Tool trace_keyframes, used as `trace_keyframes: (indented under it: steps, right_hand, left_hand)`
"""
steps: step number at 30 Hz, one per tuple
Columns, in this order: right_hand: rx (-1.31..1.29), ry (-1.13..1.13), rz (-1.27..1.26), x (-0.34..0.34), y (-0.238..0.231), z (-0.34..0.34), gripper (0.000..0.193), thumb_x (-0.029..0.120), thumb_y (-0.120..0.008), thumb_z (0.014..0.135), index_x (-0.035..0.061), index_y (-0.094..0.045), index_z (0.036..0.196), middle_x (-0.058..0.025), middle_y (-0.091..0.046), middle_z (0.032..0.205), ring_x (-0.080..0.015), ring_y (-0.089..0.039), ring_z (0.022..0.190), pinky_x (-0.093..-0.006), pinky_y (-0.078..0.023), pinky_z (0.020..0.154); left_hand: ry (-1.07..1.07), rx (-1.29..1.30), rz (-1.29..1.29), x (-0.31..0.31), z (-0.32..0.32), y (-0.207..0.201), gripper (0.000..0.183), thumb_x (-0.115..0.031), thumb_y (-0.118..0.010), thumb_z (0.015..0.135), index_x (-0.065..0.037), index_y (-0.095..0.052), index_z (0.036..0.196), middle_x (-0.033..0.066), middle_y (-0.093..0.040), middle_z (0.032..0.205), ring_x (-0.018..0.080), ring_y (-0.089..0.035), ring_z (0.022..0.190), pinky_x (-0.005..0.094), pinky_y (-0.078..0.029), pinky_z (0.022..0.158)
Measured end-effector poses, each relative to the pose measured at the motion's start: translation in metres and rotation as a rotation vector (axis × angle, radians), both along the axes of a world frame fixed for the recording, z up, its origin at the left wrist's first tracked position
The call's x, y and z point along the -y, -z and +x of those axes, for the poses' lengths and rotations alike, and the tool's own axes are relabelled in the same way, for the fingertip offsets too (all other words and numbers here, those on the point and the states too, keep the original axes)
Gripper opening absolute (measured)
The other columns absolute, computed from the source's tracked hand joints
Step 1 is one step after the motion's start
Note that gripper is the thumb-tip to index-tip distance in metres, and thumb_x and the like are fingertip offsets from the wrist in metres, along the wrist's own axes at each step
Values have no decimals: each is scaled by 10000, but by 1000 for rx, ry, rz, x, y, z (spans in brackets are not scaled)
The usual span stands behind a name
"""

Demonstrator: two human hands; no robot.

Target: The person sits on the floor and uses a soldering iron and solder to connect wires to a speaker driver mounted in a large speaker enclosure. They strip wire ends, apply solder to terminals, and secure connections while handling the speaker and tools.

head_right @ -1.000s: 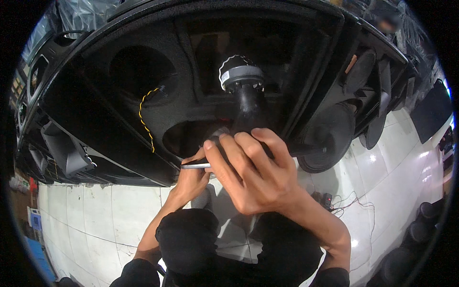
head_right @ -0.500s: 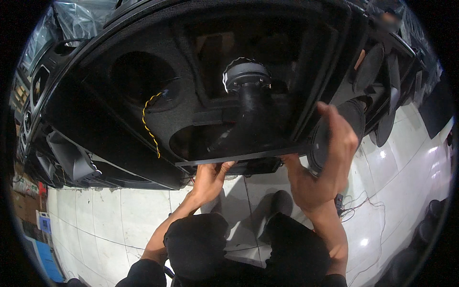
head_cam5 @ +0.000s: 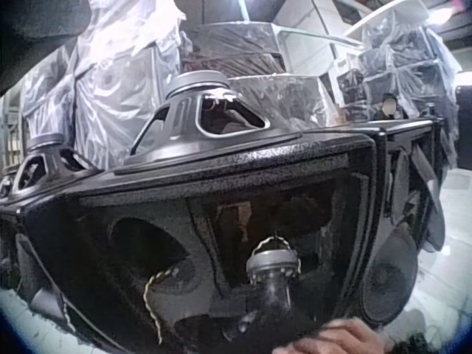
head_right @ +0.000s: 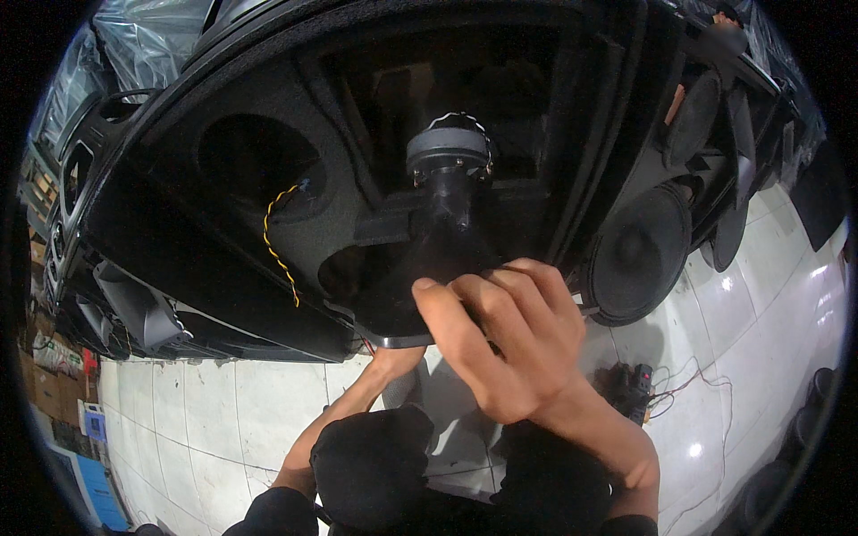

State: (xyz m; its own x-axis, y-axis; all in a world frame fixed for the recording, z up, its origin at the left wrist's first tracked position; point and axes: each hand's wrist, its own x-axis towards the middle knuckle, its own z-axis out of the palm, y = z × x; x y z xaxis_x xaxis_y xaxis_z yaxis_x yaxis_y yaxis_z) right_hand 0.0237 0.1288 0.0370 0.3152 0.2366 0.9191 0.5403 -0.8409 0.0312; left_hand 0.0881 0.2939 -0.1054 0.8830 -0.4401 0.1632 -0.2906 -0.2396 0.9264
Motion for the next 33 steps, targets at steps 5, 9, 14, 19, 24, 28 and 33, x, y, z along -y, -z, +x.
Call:
trace_keyframes:
  steps: [5, 9, 14, 19, 24, 28, 33]
  right_hand:
    - [-61, -33, -43, -4, -4, -4, 279, -66, -703, 700, -13, -694, 974, -122, -652, 849, -259, -658, 757, -383, -550, 697]
    - [-34, -44, -16, -6, -1, -2, 276, -71, -701, 689, -12, -701, 959, -121, -651, 849, -260, -655, 764, -381, -547, 694]
    - [-16, -43, -37, -3, 2, 1, 273, -35, -727, 681, -11, -693, 950, -128, -658, 860, -258, -653, 762, -372, -543, 686]
    - [-123, -33, 193, 19, -15, 4, 371, 88, -799, 747, 1, -634, 1067, -127, -687, 899, -240, -675, 779, -326, -543, 703]
    - [-173, 33, 763, 42, -1, 40, 318, 153, -766, 855, -21, -594, 1059, -131, -700, 954, -158, -662, 837, -252, -505, 728]
    - [-348, 233, 807, 50, -5, 33, 288, 190, -732, 897, -53, -635, 1016, -146, -704, 861, -143, -641, 737, -254, -476, 650]
    - [-560, 454, 811, 40, -13, 10, 316, 238, -734, 893, -76, -699, 916, -158, -686, 710, -140, -626, 625, -264, -478, 614]
  left_hand:
    - [43, -30, 125, 0, 3, -8, 370, 16, -564, 904, 46, -548, 1272, 194, -603, 1277, 292, -565, 1188, 357, -426, 1019]
    - [78, -127, 62, 0, 6, -4, 379, 26, -572, 893, 49, -546, 1270, 190, -606, 1270, 281, -569, 1179, 344, -427, 1016]
    - [60, -174, 12, 0, 2, -8, 371, 37, -578, 886, 55, -555, 1256, 187, -601, 1271, 267, -550, 1201, 322, -421, 1011]
    - [-152, -78, -197, 3, -8, -21, 210, -31, -658, 911, 66, -631, 1095, 131, -711, 998, 167, -654, 910, 302, -506, 827]
    - [-263, 114, -368, -10, -6, -50, 235, -74, -696, 915, 49, -600, 1090, 92, -696, 959, 113, -628, 860, 252, -497, 770]
    - [-295, 146, -525, -4, -1, -92, 266, -78, -616, 968, 73, -557, 1180, 89, -653, 963, 104, -611, 803, 278, -549, 743]
    - [-379, 148, -345, -16, 3, -95, 320, -103, -619, 971, 78, -550, 1226, 91, -656, 927, 115, -626, 766, 263, -536, 718]
